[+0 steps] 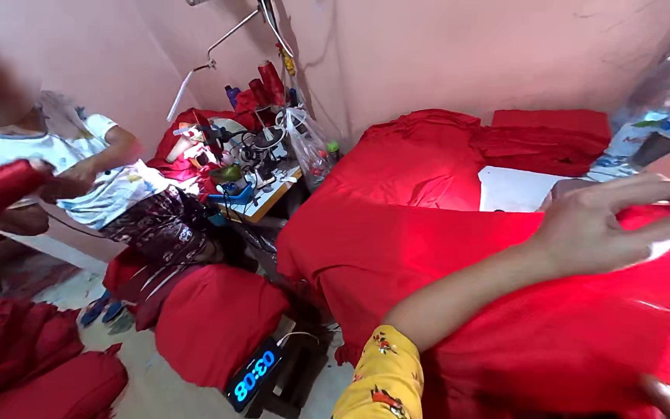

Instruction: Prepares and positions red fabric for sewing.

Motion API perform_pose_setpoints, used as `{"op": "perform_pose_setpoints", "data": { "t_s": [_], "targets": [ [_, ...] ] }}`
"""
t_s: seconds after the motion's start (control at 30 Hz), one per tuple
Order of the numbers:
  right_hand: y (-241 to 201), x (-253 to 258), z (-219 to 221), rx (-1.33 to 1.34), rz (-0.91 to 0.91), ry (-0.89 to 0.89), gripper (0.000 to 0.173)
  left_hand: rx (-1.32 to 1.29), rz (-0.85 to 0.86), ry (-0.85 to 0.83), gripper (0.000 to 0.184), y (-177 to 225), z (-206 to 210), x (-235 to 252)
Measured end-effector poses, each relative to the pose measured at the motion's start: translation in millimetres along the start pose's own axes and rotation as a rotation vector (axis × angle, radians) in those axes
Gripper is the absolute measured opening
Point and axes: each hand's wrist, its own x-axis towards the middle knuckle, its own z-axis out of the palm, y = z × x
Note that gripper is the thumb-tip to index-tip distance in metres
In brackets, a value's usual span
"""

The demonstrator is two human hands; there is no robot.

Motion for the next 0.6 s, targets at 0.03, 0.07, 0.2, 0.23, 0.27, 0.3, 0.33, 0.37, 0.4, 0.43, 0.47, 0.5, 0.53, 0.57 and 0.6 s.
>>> {"op": "perform_pose_setpoints", "data": {
  "t_s": [0.03, 0.07, 0.2, 0.23, 0.27, 0.3, 0.33, 0.37, 0.4, 0.43, 0.47, 0.5, 0.53, 0.57, 0.6],
  "targets": [
    [3, 0, 0, 0.032, 0.045, 0.005, 0.022, -0.013, -0.031, -0.005, 0.010, 1, -1, -1],
    [3, 0, -1, 0.032, 0.062, 0.009, 0.023, -0.016, -0.064, -0.011, 0.010, 0, -2, -2],
    [1, -4, 1, 0.000, 0.080, 0.029, 0.024, 0.037, -0.182, -0.054, 0.012, 2, -2, -8],
    [2, -4, 0, -0.009, 0.082, 0.027, 0.023, 0.046, -0.204, -0.068, 0.013, 3, -3, -9],
    [2, -4, 0, -0.017, 0.082, 0.029, 0.023, 0.046, -0.218, -0.077, 0.013, 2, -4, -9],
    [2, -4, 0, -0.024, 0.082, 0.033, 0.023, 0.036, -0.232, -0.083, 0.013, 3, -5, -9],
    [2, -3, 0, -0.024, 0.079, 0.038, 0.023, 0.019, -0.241, -0.083, 0.013, 5, -7, -9],
    [2, -3, 1, -0.020, 0.073, 0.044, 0.024, 0.013, -0.241, -0.074, 0.012, 6, -8, -9],
    [3, -2, 1, -0.016, 0.067, 0.050, 0.024, 0.015, -0.233, -0.065, 0.012, 7, -9, -9],
    [4, -1, 2, -0.010, 0.061, 0.052, 0.024, 0.015, -0.220, -0.057, 0.012, 7, -10, -9],
    [4, -1, 2, -0.002, 0.056, 0.051, 0.024, 0.012, -0.204, -0.050, 0.012, 6, -11, -9],
    [4, -1, 2, 0.006, 0.055, 0.048, 0.024, 0.012, -0.193, -0.050, 0.012, 6, -12, -9],
    [4, -2, 2, 0.010, 0.052, 0.047, 0.024, 0.015, -0.184, -0.054, 0.012, 6, -12, -9],
    [4, -2, 2, 0.010, 0.052, 0.045, 0.024, 0.019, -0.181, -0.069, 0.012, 6, -13, -9],
    [4, -3, 3, 0.010, 0.056, 0.048, 0.024, 0.023, -0.178, -0.079, 0.012, 6, -14, -9]
  ]
}}
